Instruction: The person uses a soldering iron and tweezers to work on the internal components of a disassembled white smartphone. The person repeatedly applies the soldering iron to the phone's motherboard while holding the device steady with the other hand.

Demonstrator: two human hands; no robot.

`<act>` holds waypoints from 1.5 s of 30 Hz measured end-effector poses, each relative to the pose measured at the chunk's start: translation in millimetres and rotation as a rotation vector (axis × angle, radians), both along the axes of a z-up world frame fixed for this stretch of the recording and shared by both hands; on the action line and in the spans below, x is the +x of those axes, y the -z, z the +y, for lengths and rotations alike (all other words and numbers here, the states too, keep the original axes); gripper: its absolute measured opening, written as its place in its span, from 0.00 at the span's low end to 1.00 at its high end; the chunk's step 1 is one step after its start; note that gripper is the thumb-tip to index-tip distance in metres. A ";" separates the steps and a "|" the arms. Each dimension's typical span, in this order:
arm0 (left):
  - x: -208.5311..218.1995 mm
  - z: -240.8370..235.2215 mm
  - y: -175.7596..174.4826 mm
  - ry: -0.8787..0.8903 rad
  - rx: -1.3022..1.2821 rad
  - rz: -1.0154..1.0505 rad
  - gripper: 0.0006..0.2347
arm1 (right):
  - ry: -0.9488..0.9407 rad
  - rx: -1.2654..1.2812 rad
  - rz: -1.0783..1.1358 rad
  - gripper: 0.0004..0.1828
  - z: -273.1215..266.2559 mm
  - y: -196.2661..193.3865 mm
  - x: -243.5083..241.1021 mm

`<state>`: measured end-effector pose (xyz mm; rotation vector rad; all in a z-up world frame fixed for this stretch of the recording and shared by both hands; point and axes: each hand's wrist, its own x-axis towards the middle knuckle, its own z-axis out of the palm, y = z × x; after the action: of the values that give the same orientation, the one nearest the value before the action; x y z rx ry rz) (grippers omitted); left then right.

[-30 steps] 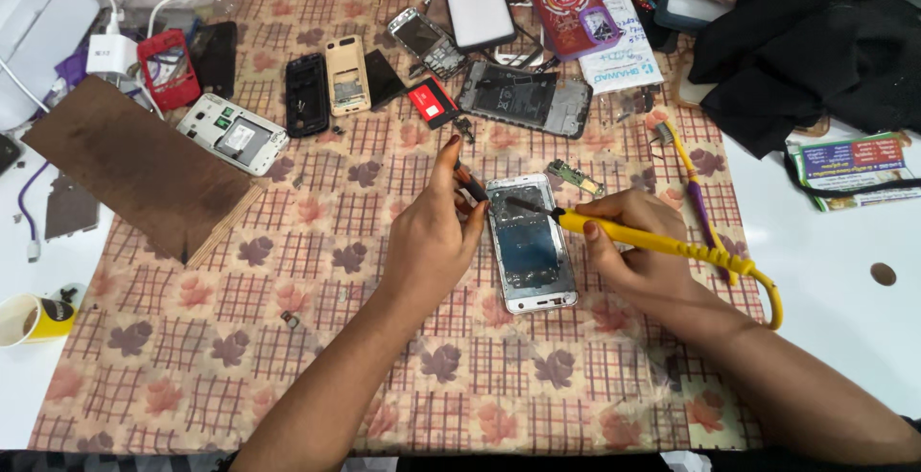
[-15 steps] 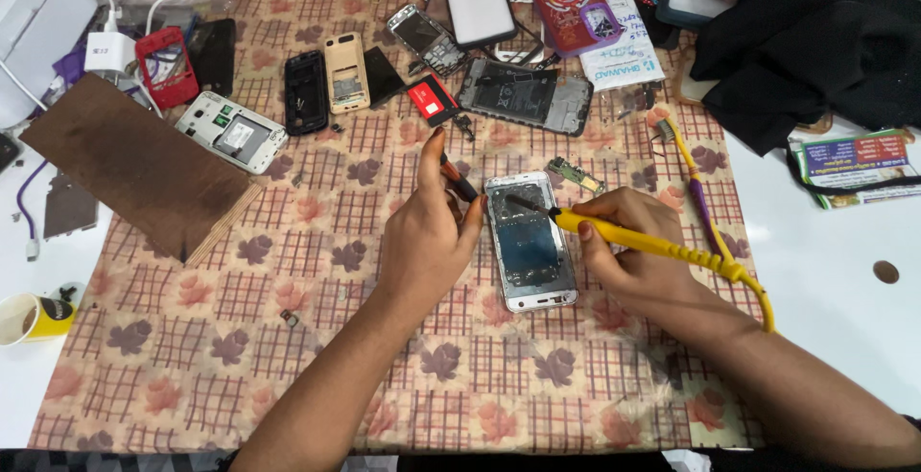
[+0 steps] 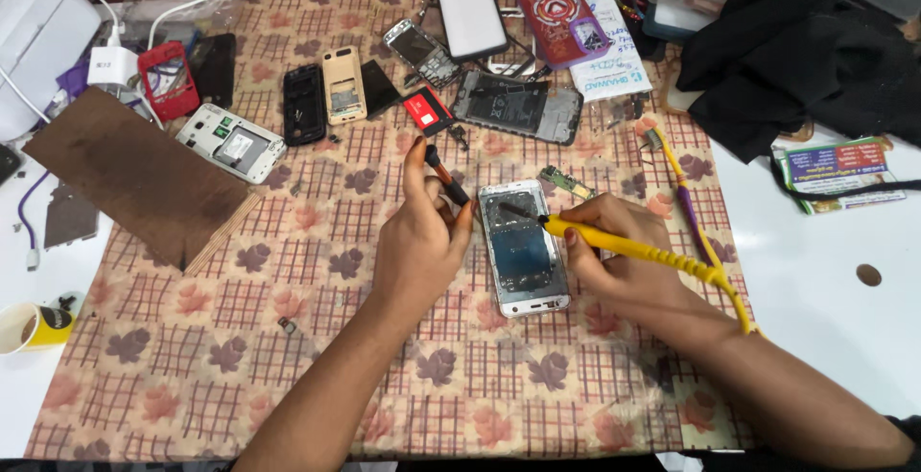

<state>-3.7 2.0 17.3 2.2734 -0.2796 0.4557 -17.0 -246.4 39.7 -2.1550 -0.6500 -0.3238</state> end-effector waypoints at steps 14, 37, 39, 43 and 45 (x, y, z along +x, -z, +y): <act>3.2 -0.4 15.5 0.068 -0.026 -0.068 0.35 | 0.027 0.019 0.195 0.10 -2.5 -4.0 2.8; 1.5 -4.3 18.2 0.073 0.027 -0.077 0.33 | 0.009 -0.134 -0.145 0.09 1.3 -9.6 -1.6; 0.9 -4.5 17.6 0.075 0.040 -0.070 0.33 | -0.017 -0.149 -0.262 0.09 1.6 -8.3 0.9; 0.1 -3.5 19.8 0.117 0.060 -0.143 0.33 | -0.122 -0.251 -0.346 0.09 1.4 -13.2 3.9; 2.4 -3.1 21.2 0.095 0.076 -0.080 0.34 | -0.150 -0.299 -0.374 0.11 2.3 -19.4 2.0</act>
<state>-1.3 -1.2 -3.9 2.3070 -0.4509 0.4943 -15.0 -244.1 59.1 -2.3300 -1.1264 -0.5876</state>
